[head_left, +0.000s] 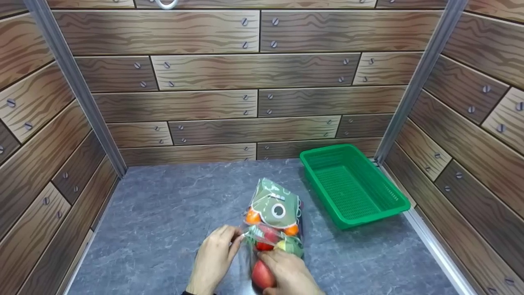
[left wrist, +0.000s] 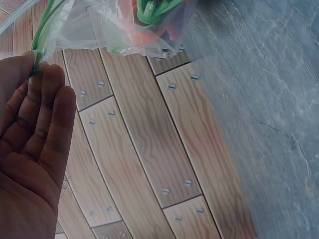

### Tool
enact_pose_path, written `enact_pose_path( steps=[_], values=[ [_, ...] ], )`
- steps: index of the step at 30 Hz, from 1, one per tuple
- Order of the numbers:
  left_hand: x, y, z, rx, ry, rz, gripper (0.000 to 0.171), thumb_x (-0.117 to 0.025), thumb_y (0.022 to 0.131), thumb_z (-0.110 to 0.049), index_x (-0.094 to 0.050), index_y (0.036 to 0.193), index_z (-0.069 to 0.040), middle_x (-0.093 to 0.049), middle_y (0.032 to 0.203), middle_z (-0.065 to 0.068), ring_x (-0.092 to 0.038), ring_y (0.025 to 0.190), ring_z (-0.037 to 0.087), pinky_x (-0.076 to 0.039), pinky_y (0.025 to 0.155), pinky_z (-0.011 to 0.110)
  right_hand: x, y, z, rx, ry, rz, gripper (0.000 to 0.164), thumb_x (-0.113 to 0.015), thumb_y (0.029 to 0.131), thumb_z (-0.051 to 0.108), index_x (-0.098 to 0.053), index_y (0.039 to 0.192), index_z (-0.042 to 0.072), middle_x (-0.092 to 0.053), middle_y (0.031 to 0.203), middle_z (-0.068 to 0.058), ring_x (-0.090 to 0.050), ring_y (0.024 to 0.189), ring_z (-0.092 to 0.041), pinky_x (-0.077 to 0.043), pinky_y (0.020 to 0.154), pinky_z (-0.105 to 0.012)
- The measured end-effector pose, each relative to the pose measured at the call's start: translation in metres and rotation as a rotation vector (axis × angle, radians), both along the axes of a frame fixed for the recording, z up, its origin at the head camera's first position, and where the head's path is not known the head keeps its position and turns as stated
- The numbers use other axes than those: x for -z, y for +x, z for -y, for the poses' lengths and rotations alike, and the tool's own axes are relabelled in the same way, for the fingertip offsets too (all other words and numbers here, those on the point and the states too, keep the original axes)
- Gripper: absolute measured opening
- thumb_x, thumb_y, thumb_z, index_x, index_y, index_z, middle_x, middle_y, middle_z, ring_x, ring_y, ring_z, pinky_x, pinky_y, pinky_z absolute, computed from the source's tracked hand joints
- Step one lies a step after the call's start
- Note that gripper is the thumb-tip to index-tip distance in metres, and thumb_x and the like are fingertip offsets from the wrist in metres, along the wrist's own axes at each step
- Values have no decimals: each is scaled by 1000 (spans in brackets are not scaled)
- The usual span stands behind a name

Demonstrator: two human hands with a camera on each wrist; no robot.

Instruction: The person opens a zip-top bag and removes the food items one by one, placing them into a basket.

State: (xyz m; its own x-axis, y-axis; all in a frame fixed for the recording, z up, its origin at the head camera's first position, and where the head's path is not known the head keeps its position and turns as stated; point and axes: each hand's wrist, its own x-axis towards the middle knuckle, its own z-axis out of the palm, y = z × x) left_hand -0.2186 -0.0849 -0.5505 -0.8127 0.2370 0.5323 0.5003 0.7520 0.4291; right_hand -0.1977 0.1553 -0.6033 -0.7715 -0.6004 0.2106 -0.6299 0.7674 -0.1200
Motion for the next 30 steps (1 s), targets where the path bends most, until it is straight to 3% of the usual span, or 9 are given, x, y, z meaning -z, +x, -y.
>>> enact_pose_path(
  steps=[7,13,21,30],
  values=[
    [2,-2,3,-10,-10,38,6,-74,99,-28,-70,97,-24,-68,89,-13,-64,81,2,-54,69,27,11,-16,-10,-17,14,-209,92,-93,63,54,-62,142,18,-72,128,5,-69,117,-17,-58,99,-39],
    [5,-4,3,-8,-8,49,6,-74,99,-28,-70,98,-24,-68,89,-13,-63,81,2,-54,69,26,11,-22,-16,-32,-1,-185,88,-92,65,53,-61,141,19,-71,129,6,-68,119,-16,-57,103,-39],
    [4,-6,4,-23,-9,43,5,-73,100,-28,-70,98,-23,-68,90,-13,-62,81,1,-54,68,25,-16,-17,-25,-8,-96,-118,93,-95,68,47,-55,148,21,-66,144,0,-67,130,-21,-59,103,-44],
    [0,-8,1,-32,-18,68,6,-74,100,-29,-70,97,-24,-68,89,-13,-61,79,1,-52,68,24,-53,-19,-43,7,-205,-148,96,-98,68,39,-54,151,18,-64,149,-4,-66,131,-23,-60,102,-45]
  ],
)
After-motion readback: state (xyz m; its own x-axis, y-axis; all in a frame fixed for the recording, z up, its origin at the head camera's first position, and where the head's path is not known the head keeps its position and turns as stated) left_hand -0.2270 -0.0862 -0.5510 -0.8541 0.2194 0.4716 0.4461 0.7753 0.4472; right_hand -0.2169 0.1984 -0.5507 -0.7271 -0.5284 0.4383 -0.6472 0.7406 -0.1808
